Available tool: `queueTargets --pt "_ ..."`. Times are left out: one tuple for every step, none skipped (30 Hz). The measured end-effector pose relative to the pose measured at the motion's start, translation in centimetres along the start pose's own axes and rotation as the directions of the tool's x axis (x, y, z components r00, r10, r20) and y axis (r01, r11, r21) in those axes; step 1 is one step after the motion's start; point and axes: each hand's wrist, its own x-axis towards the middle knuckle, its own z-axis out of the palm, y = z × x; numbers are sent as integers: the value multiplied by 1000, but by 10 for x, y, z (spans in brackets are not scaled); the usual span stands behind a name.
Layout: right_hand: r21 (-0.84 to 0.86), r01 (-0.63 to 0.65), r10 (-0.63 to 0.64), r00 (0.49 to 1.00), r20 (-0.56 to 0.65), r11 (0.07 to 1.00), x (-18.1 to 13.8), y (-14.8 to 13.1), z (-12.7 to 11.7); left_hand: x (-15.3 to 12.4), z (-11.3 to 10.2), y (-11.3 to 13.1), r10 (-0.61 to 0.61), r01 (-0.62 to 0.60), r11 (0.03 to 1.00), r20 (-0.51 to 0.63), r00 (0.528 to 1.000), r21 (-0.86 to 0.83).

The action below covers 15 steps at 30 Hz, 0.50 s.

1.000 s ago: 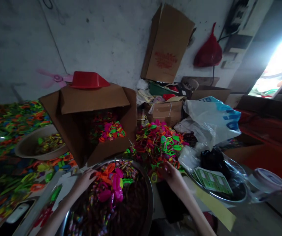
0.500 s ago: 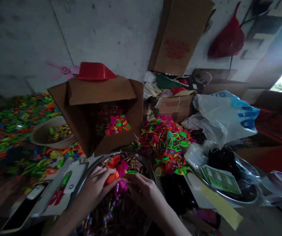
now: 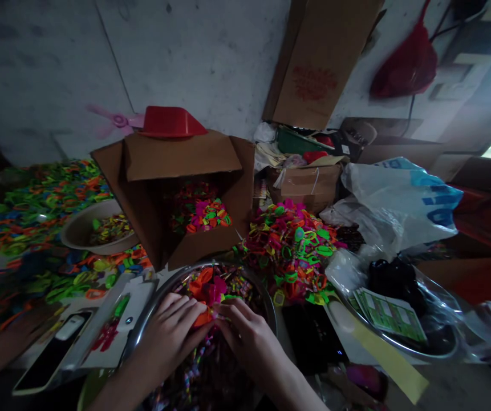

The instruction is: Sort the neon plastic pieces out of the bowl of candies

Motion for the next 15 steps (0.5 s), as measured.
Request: queueTargets --pt "0 10 -10 1000 9 1000 0 0 0 0 1 0 10 -10 1000 -3 1000 4" --pt "1 17 -17 1000 15 1000 0 0 1 -1 2 -1 23 -23 1000 -6 1000 16" --pt "2 17 -17 1000 22 1000 -1 0 1 -2 2 -1 41 -41 999 -9 999 34" --pt "1 9 -9 999 31 1000 -1 0 1 -3 3 -2 63 -62 996 -9 998 62" --pt "-6 -5 5 999 34 1000 -1 -1 1 -4 4 -3 84 -83 992 -10 996 97" --pt "-17 -26 26 999 42 1000 -2 -1 1 -6 5 -4 103 -100 986 -12 995 134" --pt "-32 -49 51 997 61 998 -2 -1 1 -8 5 -5 118 -114 979 -14 993 166" --pt "-47 -75 79 993 90 996 -2 -2 0 -10 6 -6 135 -130 974 -17 991 188" --pt "-58 -98 104 987 125 994 -2 -2 -1 -12 7 -7 150 -143 970 -22 988 195" --pt "-63 -113 122 980 160 992 -2 -3 -3 -14 8 -7 153 -144 971 -33 988 190" --pt "-61 -125 135 972 194 990 -1 -3 -4 -16 9 -7 146 -137 975 -35 989 175" --pt "-53 -137 146 963 225 989 -1 -4 -6 -18 10 -8 138 -132 979 -32 990 155" --pt "-41 -150 155 956 248 988 -1 -4 -8 -19 11 -8 132 -127 982 -29 991 137" --pt "-30 -165 167 950 264 986 0 -5 -11 -21 12 -8 127 -123 985 -25 992 125" --pt "-23 -179 178 942 283 984 0 -5 -13 -22 14 -8 128 -125 985 -22 992 118"
